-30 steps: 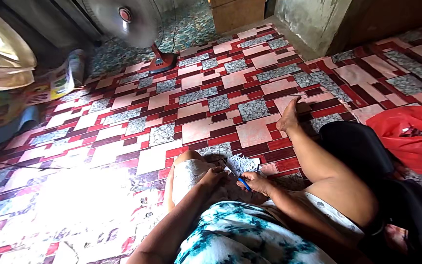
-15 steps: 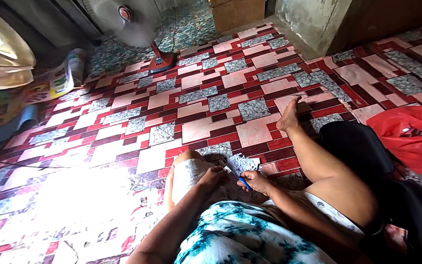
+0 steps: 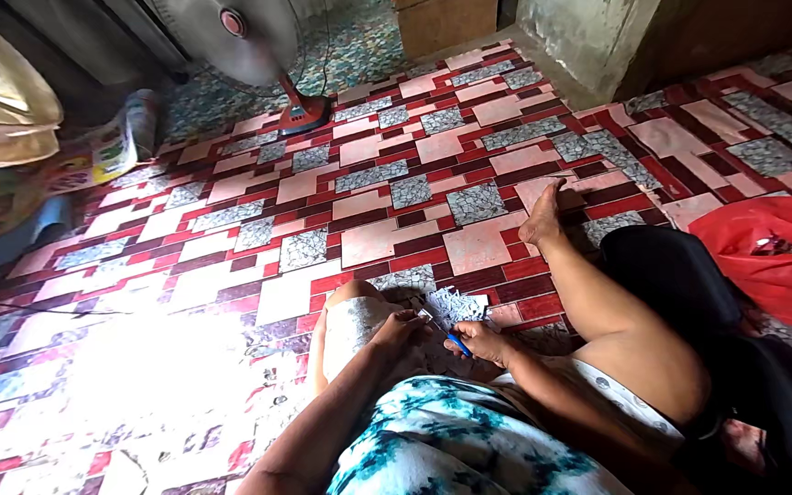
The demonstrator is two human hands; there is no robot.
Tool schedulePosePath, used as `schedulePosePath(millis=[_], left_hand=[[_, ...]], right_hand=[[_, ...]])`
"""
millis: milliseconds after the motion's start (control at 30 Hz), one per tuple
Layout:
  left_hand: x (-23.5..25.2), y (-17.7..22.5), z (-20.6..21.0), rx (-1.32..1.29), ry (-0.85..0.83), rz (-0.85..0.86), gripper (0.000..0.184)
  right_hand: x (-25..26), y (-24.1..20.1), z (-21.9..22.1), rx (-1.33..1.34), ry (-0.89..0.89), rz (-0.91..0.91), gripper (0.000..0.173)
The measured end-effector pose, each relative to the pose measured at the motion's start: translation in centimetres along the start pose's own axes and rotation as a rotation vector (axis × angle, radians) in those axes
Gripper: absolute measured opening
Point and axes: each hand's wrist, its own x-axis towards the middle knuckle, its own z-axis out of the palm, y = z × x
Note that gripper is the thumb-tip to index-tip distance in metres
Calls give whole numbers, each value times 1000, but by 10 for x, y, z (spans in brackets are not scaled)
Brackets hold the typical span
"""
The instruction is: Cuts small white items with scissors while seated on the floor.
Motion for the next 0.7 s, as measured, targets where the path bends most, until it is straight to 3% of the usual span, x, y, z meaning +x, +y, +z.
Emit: schedulePosePath(millis=[700], left_hand=[[0,1,1,23,0,-18,10]], right_hand=[[5,9,0,75,65,-64,26]])
